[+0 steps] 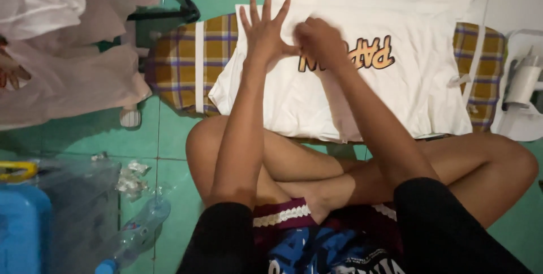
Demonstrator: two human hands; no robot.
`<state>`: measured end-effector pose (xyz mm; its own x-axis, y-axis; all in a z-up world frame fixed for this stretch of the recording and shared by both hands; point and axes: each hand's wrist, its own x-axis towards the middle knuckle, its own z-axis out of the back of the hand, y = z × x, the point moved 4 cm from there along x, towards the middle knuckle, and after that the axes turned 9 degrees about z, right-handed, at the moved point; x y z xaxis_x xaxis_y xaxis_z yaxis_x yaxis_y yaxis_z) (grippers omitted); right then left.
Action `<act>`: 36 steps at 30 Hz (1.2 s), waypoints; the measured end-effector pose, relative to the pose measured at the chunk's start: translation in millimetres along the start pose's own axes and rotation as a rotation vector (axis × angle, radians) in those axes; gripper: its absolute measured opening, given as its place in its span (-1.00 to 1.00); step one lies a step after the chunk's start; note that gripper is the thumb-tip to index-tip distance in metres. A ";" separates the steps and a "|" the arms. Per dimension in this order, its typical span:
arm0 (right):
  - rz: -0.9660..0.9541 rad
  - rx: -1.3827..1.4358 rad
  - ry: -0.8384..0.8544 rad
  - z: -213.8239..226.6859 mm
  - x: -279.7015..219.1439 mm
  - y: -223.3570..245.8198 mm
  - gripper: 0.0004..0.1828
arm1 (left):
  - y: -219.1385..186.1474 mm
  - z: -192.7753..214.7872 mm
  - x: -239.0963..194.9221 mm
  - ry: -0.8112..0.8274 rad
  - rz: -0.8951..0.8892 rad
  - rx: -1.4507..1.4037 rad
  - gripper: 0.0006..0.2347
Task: Applying small pieces of adhesive tape to a printed design on a white t-shirt.
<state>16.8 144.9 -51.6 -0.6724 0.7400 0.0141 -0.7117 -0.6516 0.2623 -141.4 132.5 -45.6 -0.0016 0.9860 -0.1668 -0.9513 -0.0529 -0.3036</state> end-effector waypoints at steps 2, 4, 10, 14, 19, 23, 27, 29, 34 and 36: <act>0.088 0.010 -0.231 9.1 -5.4 4.4 -0.79 | -5.1 9.8 -2.3 0.027 0.006 -0.007 0.05; 0.189 0.027 -0.459 18.0 -8.3 11.9 -0.71 | -5.0 14.1 -2.7 0.054 0.024 -0.011 0.02; 0.037 0.181 -0.340 15.5 -8.0 10.2 -0.69 | -5.5 8.2 -2.8 0.092 0.045 -0.041 0.00; 0.034 0.157 -0.395 16.7 -7.9 11.1 -0.83 | -4.2 8.3 -0.1 0.076 0.046 -0.016 0.02; 0.137 0.038 -0.485 24.0 -7.3 15.6 -0.74 | -2.9 4.6 -1.0 0.035 0.023 -0.025 -0.02; -0.080 0.480 -0.440 29.6 -9.6 10.4 -0.81 | -1.3 0.7 -1.1 0.030 0.017 0.029 0.08; -0.116 0.568 -0.515 29.6 -3.6 5.7 -0.91 | -2.6 1.6 0.4 0.045 0.028 0.063 0.13; -0.467 0.827 -0.718 34.5 0.2 -19.2 -0.80 | -5.1 7.9 -3.8 0.072 0.035 0.045 0.12; -0.633 0.826 -0.944 12.6 -8.2 -37.0 -0.83 | -2.5 -1.0 0.4 0.057 0.031 0.042 0.12; -0.216 0.397 -0.605 2.2 -2.6 -12.8 -0.50 | 2.6 -10.5 5.8 -0.015 0.009 0.093 0.16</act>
<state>28.1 151.7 -52.8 -0.2156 0.8814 0.4204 -0.6115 -0.4575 0.6456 -140.6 136.4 -57.2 -0.0143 0.9878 -0.1553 -0.9758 -0.0477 -0.2135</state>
